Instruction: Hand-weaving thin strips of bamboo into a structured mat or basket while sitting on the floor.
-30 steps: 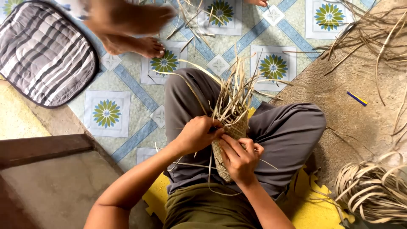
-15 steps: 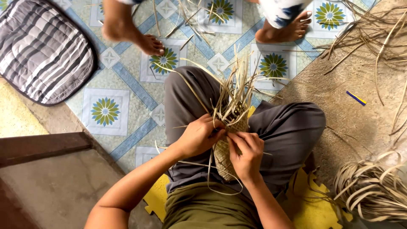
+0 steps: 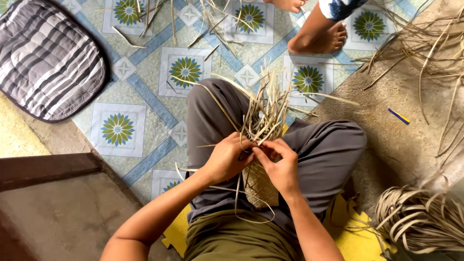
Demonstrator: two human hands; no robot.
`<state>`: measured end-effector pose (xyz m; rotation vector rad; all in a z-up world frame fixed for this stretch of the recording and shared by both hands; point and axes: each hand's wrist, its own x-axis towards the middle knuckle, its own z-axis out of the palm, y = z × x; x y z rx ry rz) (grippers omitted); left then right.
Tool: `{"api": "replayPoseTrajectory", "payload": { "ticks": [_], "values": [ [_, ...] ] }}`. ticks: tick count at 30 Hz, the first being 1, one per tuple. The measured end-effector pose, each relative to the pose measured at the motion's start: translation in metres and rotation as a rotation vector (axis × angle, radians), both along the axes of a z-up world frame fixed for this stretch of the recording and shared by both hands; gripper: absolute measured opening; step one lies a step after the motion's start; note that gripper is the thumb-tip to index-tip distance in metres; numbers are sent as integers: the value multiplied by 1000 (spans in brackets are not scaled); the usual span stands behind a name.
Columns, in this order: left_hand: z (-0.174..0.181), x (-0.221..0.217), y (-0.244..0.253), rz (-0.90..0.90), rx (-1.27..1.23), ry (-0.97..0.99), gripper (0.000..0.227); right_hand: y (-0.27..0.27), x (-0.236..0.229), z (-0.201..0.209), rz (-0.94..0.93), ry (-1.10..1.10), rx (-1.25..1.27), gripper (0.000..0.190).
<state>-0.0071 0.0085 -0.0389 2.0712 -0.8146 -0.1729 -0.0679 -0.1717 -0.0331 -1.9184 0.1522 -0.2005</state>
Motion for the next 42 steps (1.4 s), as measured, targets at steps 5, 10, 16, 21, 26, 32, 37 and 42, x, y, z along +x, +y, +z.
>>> {"api": "replayPoseTrajectory", "payload": {
  "ticks": [5, 10, 16, 21, 26, 32, 37, 42],
  "values": [
    [-2, 1, 0, 12, -8, 46, 13, 3, 6, -2, -85, 21, 163, 8],
    [-5, 1, -2, 33, -5, 124, 14, -17, -8, -3, -212, -10, 253, 5],
    [-4, 6, -2, 18, 41, 168, 14, -15, -9, 13, -244, -87, 242, 5],
    [8, 11, 2, -27, 94, 221, 15, -4, -3, 20, -101, -24, 316, 28],
    [16, 17, 2, -51, 102, 282, 17, -1, -15, 12, -85, 62, 19, 12],
    [19, 17, 1, -41, 80, 344, 16, 6, -17, 14, -70, 3, -64, 8],
    [33, 21, 4, 24, 74, 442, 23, -1, -16, -12, -79, 84, 38, 7],
    [44, 27, 5, 174, 84, 435, 25, -6, -11, -27, -53, 136, 148, 9]
  ]
}}
